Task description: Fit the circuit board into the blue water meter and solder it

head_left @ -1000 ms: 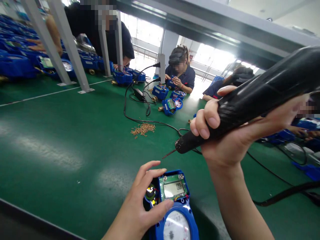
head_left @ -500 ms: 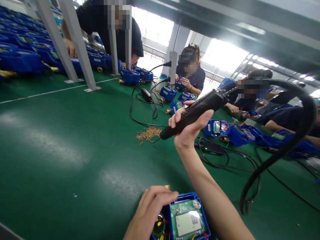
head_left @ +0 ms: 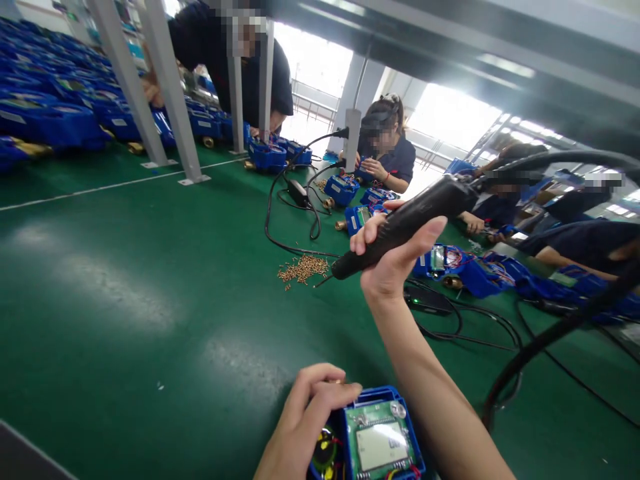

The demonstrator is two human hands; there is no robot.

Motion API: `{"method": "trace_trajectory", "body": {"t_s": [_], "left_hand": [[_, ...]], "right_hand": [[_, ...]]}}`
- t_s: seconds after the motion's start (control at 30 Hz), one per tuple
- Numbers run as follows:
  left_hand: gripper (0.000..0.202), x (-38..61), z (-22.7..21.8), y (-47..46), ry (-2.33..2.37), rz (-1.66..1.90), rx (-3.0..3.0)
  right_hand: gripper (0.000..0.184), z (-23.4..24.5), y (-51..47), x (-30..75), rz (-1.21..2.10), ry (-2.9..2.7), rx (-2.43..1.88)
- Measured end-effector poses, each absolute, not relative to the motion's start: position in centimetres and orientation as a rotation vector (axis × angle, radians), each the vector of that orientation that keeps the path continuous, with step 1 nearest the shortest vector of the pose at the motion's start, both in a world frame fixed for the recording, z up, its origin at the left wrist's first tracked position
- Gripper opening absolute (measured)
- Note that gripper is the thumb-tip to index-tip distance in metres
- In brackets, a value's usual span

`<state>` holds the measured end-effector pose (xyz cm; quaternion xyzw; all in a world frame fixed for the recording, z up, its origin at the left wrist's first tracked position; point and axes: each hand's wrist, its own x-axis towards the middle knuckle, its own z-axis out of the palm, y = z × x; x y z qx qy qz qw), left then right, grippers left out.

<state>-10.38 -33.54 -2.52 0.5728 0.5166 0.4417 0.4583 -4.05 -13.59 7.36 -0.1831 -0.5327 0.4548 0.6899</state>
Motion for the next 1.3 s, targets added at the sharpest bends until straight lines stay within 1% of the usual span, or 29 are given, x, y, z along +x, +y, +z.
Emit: {"method": "trace_trajectory", "body": {"t_s": [0.2,0.33,0.43,0.57,0.67,0.87,1.0,1.2,1.3], "left_hand": [[0.055,-10.7,-2.4,-33.8,1.250,1.095,1.400],[0.054,-10.5,-1.7,-34.1,1.281,1.135,1.384],[0.052,-10.6,-1.1,-34.1,1.257,1.118,1.434],[0.046,-10.7,-0.6,-34.0,1.237,1.130,1.457],[0.046,-10.6,-0.5,-34.0,1.232,1.132,1.478],[0.044,-10.6,-0.2,-34.1,1.226,1.131,1.453],[0.044,-10.6,0.0,-34.1,1.211,1.136,1.447],[0.045,-10.8,-0.3,-34.2,1.199,1.109,1.470],[0.046,-10.8,-0.3,-34.1,1.191,1.112,1.475]], "right_hand": [[0.064,12.8,-18.9,-0.4,0.939,-1.273,-0.435],[0.059,15.3,-22.5,1.2,0.832,-1.294,-0.485],[0.054,16.4,-24.4,1.7,0.879,-1.260,-0.505],[0.051,16.8,-25.6,2.1,0.921,-1.269,-0.448],[0.050,16.7,-25.8,2.4,0.972,-1.276,-0.401],[0.059,16.1,-25.9,2.8,1.016,-1.311,-0.308],[0.063,16.2,-26.0,2.8,1.025,-1.334,-0.335],[0.058,16.7,-26.4,2.2,1.008,-1.374,-0.393],[0.062,16.9,-26.4,1.9,1.020,-1.396,-0.398]]}}
